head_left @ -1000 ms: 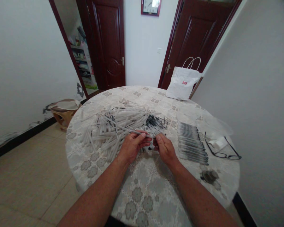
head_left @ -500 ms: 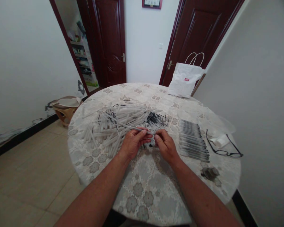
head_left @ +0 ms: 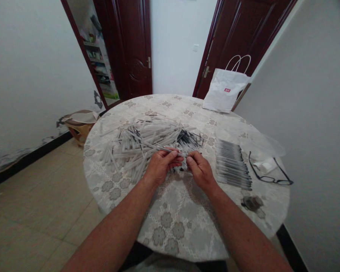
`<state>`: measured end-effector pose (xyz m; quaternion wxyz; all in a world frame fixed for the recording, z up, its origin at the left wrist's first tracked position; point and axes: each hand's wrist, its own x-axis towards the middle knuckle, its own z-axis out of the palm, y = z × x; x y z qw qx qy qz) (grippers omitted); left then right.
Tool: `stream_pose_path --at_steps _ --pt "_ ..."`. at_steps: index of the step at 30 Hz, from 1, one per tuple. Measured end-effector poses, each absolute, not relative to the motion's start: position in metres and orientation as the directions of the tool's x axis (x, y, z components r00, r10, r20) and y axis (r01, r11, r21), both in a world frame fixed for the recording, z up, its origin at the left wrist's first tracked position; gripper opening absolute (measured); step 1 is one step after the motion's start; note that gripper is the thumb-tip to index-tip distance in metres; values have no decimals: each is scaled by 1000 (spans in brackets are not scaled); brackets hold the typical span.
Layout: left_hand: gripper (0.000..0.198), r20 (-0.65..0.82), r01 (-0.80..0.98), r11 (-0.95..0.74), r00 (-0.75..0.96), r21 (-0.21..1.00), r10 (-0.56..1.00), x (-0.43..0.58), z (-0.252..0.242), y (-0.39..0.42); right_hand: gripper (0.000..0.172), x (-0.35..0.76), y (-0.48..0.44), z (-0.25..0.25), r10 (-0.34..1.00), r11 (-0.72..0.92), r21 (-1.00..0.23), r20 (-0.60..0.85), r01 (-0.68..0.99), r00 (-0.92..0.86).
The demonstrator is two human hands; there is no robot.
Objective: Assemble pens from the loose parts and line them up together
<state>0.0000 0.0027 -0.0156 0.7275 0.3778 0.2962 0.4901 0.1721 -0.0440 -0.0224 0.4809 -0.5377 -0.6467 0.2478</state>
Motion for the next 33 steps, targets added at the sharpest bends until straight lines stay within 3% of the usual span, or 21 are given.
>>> stream_pose_path --at_steps 6,11,14,18,25,33 --pt "33 -48 -458 215 349 862 936 0 -18 3 39 173 -42 -23 961 249 -904 275 347 27" --pt "37 -41 -401 170 309 900 950 1 -16 1 42 176 -39 -24 972 220 -932 233 289 11" --pt "38 -21 -350 126 290 928 957 0 -14 0 31 176 -40 -23 956 261 -898 291 355 32" --pt "38 31 -225 30 261 974 965 -2 -11 0 18 176 -43 -18 920 346 -766 389 542 -37" --pt "41 72 -101 -48 250 994 966 -4 -7 -1 25 179 -44 -7 899 418 -675 404 607 -170" --pt "41 66 -121 -42 204 992 977 -3 -9 -1 29 187 -41 -11 886 439 -640 425 631 -186"
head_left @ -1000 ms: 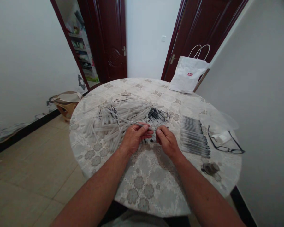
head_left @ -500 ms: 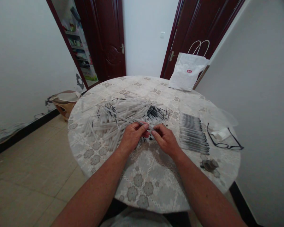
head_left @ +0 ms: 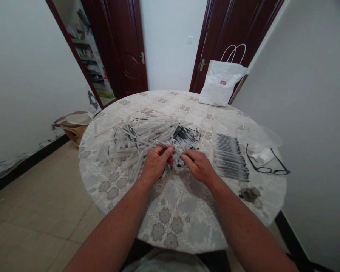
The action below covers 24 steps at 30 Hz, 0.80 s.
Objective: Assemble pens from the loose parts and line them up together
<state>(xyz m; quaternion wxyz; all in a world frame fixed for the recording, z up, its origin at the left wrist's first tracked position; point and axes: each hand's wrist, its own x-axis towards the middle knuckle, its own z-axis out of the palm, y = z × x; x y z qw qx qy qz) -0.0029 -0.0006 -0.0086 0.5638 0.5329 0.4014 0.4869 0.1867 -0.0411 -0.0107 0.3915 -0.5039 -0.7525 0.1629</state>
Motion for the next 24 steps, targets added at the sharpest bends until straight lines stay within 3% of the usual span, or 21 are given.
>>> stream_pose_path --at_steps 10,15,24 --pt "36 104 -45 -97 204 994 973 -4 -7 0 17 189 -38 -12 877 427 -644 465 635 -119" --pt "31 120 -29 -117 205 993 971 -3 -9 0 21 206 -36 -9 881 323 -674 471 664 49" --pt "25 184 93 -205 196 974 963 1 -13 -4 17 208 -35 -10 880 338 -622 476 707 -3"
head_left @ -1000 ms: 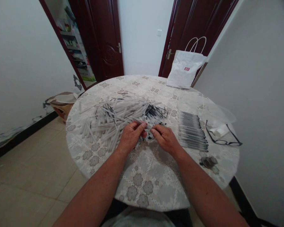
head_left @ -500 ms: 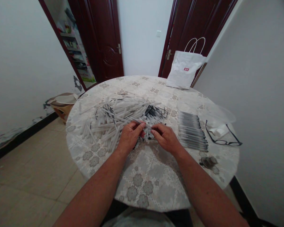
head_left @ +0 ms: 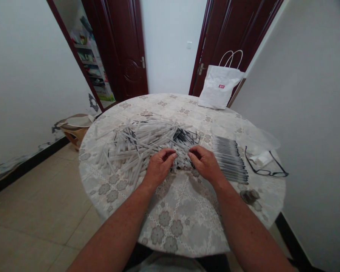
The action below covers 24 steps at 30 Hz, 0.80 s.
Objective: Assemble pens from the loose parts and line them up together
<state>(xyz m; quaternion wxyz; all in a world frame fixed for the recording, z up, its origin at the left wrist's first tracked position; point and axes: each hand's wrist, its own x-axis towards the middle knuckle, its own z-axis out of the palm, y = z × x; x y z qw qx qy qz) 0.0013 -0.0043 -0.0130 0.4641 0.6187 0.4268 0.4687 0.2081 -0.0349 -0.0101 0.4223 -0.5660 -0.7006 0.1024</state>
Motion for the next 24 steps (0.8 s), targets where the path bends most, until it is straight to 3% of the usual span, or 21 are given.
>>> stream_pose_path --at_steps 5,18,21,24 --pt "31 100 31 -110 231 993 968 2 -11 -3 12 202 -37 -10 889 406 -614 435 677 -139" --pt "38 50 -199 -15 170 980 984 0 -18 4 14 207 -38 -5 918 391 -643 325 659 -227" --pt "37 46 -246 -12 133 969 990 -1 -19 6 12 215 -38 -6 937 348 -547 185 762 -295" --pt "37 40 -282 -4 122 960 992 0 -18 7 12 215 -41 -10 944 304 -364 -6 880 -329"
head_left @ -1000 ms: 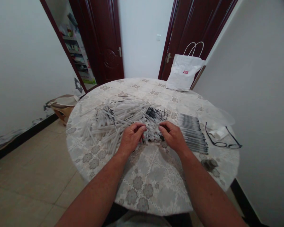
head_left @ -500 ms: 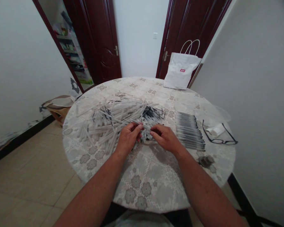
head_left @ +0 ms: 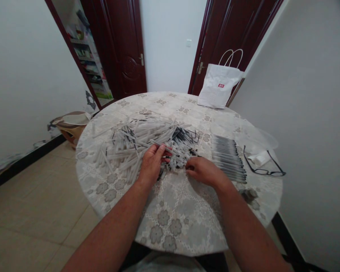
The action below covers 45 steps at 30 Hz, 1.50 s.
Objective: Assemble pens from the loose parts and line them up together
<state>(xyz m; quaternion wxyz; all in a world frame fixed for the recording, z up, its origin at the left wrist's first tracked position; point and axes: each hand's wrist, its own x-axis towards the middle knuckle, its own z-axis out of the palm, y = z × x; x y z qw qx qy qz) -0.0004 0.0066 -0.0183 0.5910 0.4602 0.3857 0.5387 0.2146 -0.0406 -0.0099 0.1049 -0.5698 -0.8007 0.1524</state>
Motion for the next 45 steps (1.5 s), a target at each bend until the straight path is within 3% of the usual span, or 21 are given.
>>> stream_pose_path --at_steps 3,5,7,9,12,14,17,20,33,40,45 --pt "36 39 -278 -5 119 961 992 -1 -20 8 12 209 -43 -13 956 252 -237 -90 938 -279" --pt "36 52 -254 -22 114 967 992 -2 -21 8 10 207 -43 -13 955 257 -237 -86 937 -284" --pt "37 80 -207 -53 121 977 989 -3 -21 8 9 207 -43 -11 944 306 -326 -18 894 -330" --pt "36 123 -129 -103 155 986 980 -4 -19 5 10 211 -41 -8 942 329 -499 116 802 -315" --pt "35 217 25 -229 237 973 947 -4 -14 0 16 215 -36 -6 976 219 -860 202 460 -87" --pt "33 306 128 -355 296 926 905 -3 -12 -4 21 216 -33 -5 989 143 -984 147 105 33" --pt "30 421 211 -516 370 830 828 -1 -12 -7 31 213 -31 -4 987 148 -958 126 -245 102" --pt "27 464 227 -577 402 785 789 1 -13 -7 41 211 -31 -2 981 182 -922 146 -343 129" --pt "22 481 246 -590 384 769 788 3 -18 -6 29 201 -29 -6 958 237 -957 202 -166 204" --pt "23 484 281 -576 334 768 809 1 -16 -4 31 209 -37 1 914 307 -922 355 237 196" --pt "23 501 289 -591 330 753 800 1 -22 -2 23 209 -36 1 910 311 -930 351 195 222"
